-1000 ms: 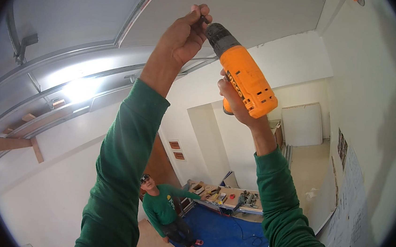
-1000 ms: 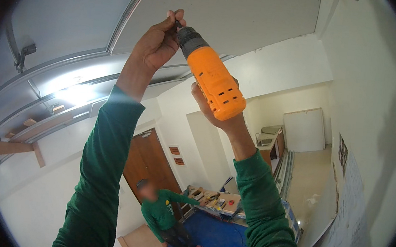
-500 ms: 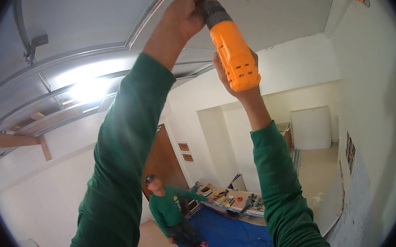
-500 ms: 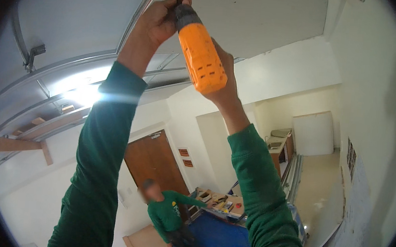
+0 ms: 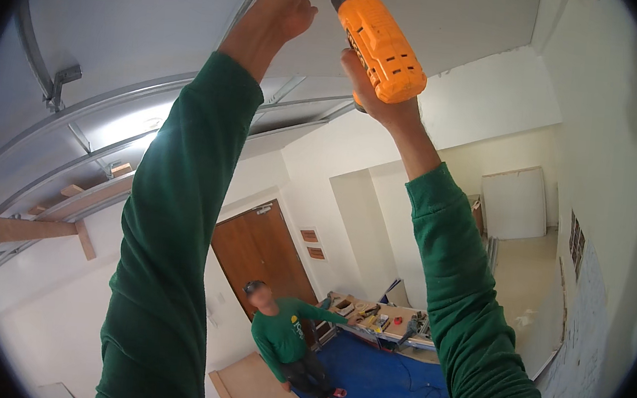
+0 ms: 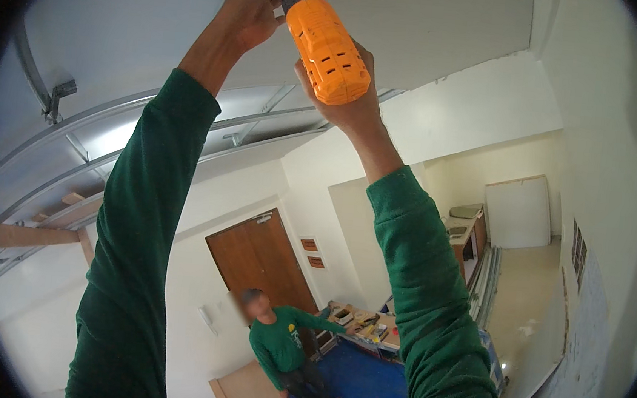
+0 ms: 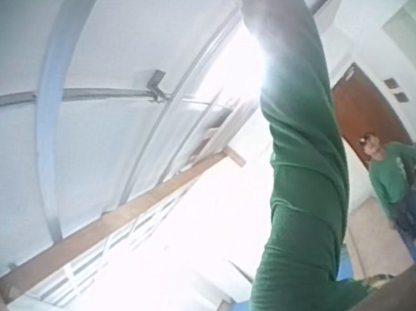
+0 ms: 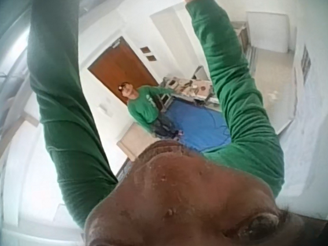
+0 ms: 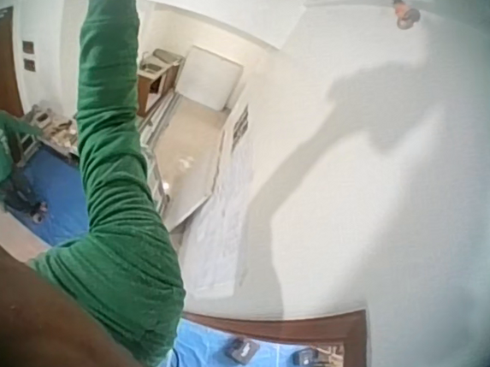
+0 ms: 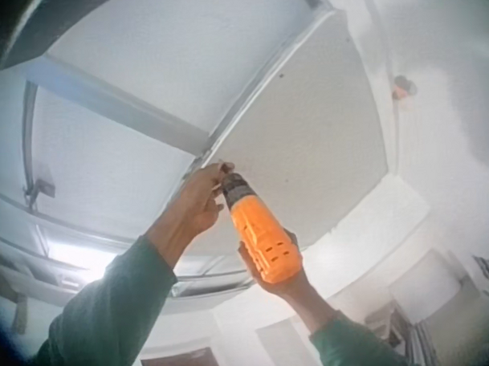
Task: The person marks a metal track with a pencil, positions it against the ceiling, and secures it using a cordless drill and screws. They repeat this process for multiple sections of the track.
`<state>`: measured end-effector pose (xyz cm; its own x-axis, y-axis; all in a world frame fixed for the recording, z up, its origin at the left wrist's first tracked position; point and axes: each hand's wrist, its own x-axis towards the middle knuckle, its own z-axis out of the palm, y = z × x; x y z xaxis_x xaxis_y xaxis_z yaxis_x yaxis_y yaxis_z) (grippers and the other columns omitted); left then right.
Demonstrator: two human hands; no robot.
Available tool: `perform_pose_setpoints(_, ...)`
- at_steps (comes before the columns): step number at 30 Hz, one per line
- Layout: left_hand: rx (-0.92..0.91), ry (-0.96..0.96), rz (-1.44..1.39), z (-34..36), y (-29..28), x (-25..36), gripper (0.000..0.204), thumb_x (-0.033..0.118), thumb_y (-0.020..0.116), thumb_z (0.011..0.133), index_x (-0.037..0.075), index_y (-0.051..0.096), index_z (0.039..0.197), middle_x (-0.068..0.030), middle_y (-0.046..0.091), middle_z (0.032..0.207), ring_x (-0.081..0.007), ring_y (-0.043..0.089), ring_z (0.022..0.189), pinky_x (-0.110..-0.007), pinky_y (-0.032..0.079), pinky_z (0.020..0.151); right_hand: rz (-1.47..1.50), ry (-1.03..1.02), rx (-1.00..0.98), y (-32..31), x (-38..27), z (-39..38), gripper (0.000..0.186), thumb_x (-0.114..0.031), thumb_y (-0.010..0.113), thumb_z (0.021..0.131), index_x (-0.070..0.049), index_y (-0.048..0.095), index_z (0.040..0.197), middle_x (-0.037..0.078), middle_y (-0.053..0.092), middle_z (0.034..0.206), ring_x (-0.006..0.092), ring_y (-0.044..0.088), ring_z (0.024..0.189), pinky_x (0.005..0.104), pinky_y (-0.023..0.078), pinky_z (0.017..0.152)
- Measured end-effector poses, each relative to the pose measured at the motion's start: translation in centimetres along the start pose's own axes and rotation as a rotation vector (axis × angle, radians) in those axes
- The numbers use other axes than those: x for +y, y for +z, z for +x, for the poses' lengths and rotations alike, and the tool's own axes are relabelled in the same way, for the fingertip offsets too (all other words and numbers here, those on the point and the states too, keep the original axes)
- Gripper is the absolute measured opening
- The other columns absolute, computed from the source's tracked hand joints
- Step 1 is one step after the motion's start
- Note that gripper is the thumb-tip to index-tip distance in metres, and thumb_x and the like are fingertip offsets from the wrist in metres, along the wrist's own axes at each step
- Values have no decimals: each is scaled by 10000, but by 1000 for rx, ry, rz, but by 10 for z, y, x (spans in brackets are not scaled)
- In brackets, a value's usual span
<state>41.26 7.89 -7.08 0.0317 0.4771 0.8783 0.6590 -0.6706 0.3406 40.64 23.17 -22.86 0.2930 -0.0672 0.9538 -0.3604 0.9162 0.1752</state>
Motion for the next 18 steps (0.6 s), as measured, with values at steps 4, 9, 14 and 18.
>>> perform_pose_setpoints(4, -12, -10, -15, 4, 2, 3, 314, 341, 412, 1145, 148, 655, 1190, -42, 591, 1203, -233, 483, 1255, -610, 72, 1249, -44, 0, 29, 2, 9, 5, 602, -356, 782, 960, -138, 510, 1452, 125, 510, 1354, 259, 518, 1221, 452, 535, 993)
perform_pose_setpoints(9, -19, -40, 19, 14, -6, -2, 304, 340, 421, 1145, 152, 653, 1201, -31, 596, 1218, -232, 474, 1286, -623, 46, 1254, 5, 5, 51, 5, 8, 1, 600, -375, 767, 969, -141, 509, 1459, 121, 503, 1364, 281, 488, 1242, 500, 521, 1011)
perform_pose_setpoints(14, -57, -6, 46, 12, -9, -4, 299, 339, 442, 1142, 133, 627, 1257, -56, 577, 1277, -260, 440, 1365, -630, -10, 1261, -40, 23, 50, 7, 6, 4, 570, -376, 755, 976, -135, 524, 1437, 106, 534, 1332, 271, 500, 1228, 489, 519, 1008)
perform_pose_setpoints(18, -84, 3, 33, 9, -7, -1, 314, 341, 440, 1142, 121, 615, 1282, -66, 566, 1297, -274, 420, 1394, -633, -29, 1259, -42, -42, 84, 5, 4, 5, 494, -366, 744, 981, -139, 565, 1382, 63, 603, 1239, 251, 539, 1181, 478, 504, 1008)
